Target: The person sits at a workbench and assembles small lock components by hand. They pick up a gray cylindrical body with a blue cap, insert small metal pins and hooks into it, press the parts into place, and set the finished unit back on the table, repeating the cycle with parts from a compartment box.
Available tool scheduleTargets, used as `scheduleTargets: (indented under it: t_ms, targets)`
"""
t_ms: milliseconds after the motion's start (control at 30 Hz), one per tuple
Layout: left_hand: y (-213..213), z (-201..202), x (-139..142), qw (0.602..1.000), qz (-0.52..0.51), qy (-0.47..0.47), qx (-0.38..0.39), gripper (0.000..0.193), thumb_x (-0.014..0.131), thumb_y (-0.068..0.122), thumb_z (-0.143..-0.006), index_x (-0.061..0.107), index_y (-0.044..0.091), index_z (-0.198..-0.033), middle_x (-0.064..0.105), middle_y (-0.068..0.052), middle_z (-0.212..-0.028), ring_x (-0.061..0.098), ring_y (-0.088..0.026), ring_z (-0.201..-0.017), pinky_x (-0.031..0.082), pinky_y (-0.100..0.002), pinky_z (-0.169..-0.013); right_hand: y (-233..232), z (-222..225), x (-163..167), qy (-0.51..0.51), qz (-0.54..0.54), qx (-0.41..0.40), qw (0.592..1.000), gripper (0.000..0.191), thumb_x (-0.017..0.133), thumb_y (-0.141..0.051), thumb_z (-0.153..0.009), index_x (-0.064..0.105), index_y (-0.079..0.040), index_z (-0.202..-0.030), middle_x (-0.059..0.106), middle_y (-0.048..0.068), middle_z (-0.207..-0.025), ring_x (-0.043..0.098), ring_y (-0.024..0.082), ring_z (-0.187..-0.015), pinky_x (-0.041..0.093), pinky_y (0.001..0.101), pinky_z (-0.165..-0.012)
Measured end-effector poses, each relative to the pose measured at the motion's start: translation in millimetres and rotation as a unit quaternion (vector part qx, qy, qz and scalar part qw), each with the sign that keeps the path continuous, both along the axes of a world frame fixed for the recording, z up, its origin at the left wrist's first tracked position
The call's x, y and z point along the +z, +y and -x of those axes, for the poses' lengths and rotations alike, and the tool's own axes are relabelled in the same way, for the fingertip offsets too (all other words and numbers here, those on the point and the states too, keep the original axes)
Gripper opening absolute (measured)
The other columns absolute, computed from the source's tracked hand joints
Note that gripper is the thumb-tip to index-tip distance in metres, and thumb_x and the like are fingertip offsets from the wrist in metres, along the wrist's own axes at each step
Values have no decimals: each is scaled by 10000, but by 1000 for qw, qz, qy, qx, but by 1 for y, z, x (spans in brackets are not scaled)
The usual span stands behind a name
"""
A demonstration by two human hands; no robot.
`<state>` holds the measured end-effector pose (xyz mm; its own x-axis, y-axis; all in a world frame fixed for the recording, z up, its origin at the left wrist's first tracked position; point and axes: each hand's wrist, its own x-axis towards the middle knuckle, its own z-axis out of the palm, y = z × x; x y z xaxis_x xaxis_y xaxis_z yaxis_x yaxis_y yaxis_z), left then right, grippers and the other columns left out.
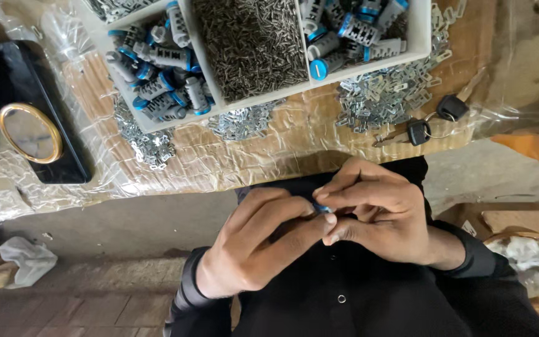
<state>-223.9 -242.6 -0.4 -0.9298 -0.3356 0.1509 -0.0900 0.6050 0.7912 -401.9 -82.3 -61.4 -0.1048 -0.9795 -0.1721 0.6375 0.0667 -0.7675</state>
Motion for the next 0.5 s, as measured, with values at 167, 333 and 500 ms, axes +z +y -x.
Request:
scheduleTargets:
  t_ms: [167,333,500]
  targets:
    - [1,-4,5,998,57,20,36,301,850,42,-851,705,7,-1112,652,-108,-1087,671,-273,-970,596,-383,-852,-1,-8,1,25,7,9,1000,331,765,97,-932,669,102,-1249,591,205,-1272,745,254,-1042,707,324,-884]
    - [5,-17,-6,999,-3,11,51,317,859,60,-797,745,54,-1093,620,-84,-1056,628,-252,-926,560,-347,-806,-11,-14,2,-6,-9,5,1000,353,758,93,-916,677,84,-1259,592,200,-1264,757,246,-1031,717,313,-863]
    - [17,-22,-24,854,-496,20,156,377,903,66,-751,655,74,-1035,597,-38,-966,523,-145,-747,450,-257,-652,-15,1,-1,178,69,104,976,383,873,11,-830,735,23,-1187,652,136,-1178,759,210,-1001,673,280,-833]
